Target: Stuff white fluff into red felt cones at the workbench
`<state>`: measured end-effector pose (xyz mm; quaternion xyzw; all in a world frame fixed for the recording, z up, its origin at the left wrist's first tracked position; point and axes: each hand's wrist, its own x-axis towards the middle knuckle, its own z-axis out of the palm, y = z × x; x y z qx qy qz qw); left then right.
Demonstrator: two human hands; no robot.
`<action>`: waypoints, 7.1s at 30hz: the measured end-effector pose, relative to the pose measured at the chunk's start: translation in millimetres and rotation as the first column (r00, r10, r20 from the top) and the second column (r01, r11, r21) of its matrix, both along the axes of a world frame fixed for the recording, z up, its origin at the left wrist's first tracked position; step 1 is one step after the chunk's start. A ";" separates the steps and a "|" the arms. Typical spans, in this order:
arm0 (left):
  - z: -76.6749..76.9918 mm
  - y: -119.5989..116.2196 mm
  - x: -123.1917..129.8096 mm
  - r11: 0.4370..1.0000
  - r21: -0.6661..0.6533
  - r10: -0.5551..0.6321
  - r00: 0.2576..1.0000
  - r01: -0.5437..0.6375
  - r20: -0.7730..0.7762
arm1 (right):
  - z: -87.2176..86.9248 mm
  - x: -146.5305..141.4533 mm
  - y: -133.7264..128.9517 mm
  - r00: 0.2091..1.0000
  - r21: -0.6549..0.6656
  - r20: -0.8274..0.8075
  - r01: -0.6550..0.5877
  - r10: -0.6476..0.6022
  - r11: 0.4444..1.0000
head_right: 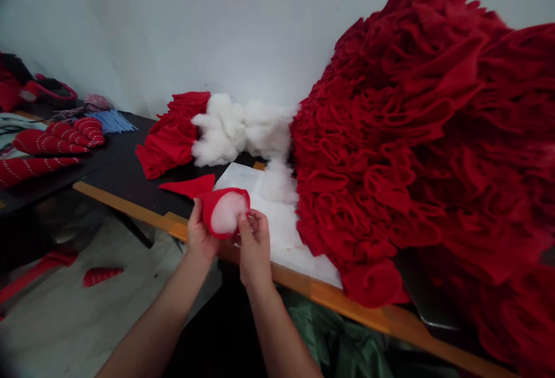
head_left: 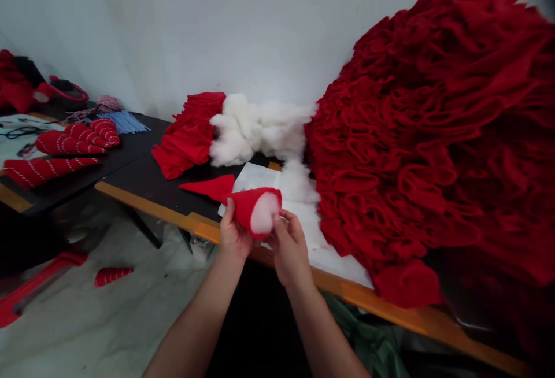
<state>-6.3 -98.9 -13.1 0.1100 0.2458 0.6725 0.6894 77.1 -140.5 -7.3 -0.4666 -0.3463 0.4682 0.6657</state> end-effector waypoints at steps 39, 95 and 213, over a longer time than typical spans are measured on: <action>-15.9 -19.3 -16.4 0.914 0.292 -0.229 0.952 0.282 -0.202 | -17.8 17.3 -31.6 0.714 0.461 0.666 -0.166 -0.216 0.871; -7.7 -40.8 2.4 0.953 0.194 -0.211 0.969 0.232 -0.125 | -17.6 2.6 -7.9 0.987 0.143 -0.089 -0.122 0.135 0.982; 7.7 -26.8 26.0 0.954 -0.042 -0.288 0.949 0.296 0.130 | -22.9 26.7 -17.8 0.468 0.638 0.683 -0.010 -0.561 0.770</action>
